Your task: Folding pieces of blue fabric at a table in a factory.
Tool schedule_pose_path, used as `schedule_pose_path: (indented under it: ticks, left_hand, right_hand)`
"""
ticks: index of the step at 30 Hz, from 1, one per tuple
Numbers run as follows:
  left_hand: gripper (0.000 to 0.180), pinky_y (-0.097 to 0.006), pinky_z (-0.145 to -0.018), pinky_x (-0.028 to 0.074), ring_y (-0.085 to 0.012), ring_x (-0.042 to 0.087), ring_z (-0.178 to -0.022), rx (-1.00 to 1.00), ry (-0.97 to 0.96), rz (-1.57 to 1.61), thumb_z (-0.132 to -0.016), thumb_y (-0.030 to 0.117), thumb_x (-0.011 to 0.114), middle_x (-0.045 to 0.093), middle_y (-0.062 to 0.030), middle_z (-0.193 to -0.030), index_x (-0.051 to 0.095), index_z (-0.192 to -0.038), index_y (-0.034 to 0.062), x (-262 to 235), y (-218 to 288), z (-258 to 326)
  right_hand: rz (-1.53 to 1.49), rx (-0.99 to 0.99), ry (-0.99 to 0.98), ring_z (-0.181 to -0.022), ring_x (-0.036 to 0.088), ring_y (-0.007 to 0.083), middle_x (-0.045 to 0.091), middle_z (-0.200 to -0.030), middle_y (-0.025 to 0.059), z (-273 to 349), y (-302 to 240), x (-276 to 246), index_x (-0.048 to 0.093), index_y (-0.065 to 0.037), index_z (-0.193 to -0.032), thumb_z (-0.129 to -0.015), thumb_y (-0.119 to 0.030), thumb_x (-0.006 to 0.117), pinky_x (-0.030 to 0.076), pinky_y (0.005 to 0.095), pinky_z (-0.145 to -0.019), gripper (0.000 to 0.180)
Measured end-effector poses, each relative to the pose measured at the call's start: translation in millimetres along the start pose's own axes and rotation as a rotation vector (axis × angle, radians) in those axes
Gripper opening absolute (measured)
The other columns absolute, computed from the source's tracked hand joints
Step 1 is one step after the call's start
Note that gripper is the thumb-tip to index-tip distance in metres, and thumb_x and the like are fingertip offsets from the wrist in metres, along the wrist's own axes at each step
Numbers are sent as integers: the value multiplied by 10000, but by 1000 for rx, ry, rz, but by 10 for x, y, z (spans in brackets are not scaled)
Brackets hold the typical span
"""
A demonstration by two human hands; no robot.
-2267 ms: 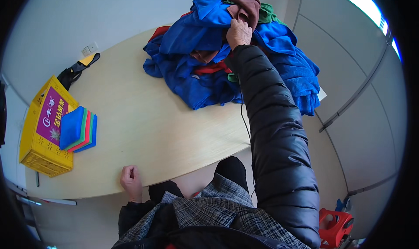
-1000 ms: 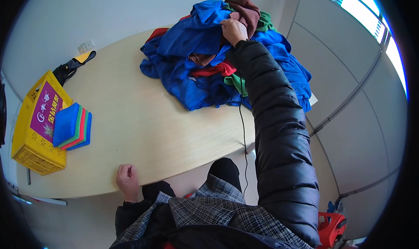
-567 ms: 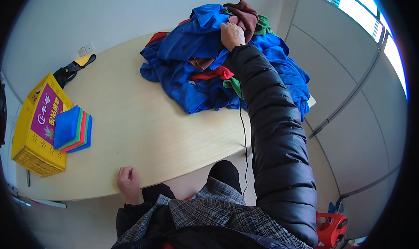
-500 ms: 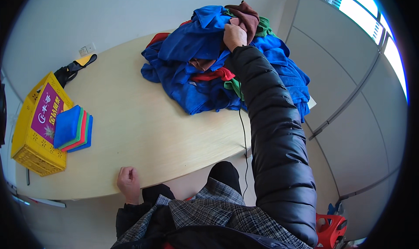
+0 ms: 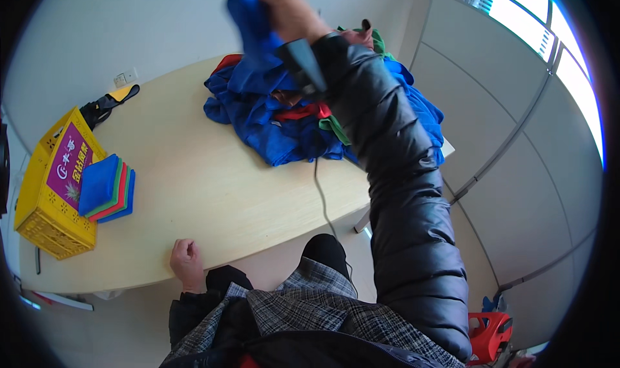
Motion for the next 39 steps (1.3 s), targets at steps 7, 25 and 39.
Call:
schedule_pose_path:
  ticks: [7, 25, 39]
  left_hand:
    - [81, -361, -641, 483, -221, 601, -713, -121, -61, 237, -883, 75, 679, 643, -76, -863, 640, -919, 13, 66, -229, 78]
    - [293, -292, -739, 483, -151, 582, -767, -251, 207, 709, -934, 157, 721, 625, -36, -901, 613, -1140, -21, -923, 311, -383]
    - [343, -325, -975, 455, -205, 561, -1107, 315, -56, 273, -884, 92, 731, 601, -80, -1157, 588, -1181, -4, -741, 821, -418]
  right_hand:
    - [330, 120, -102, -852, 691, 241, 695, -889, 122, 1152, 290, 1995, 657, -1, -1029, -925, -106, 649, 547, 352, -767, 147]
    - [534, 105, -143, -748, 687, 362, 688, -791, 177, 2123, 434, 2795, 684, -51, -959, -856, -149, 689, 546, 412, -662, 142]
    - [498, 106, -245, -745, 688, 352, 693, -792, 176, 2327, 347, 2870, 699, -51, -968, -853, -155, 683, 539, 397, -676, 156]
Point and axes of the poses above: each hand's wrist, its own z-axis away from the middle knuckle, its own x-axis out of the palm, y = z × x, the point moved 6 cm from there along -z, towards the middle knuckle
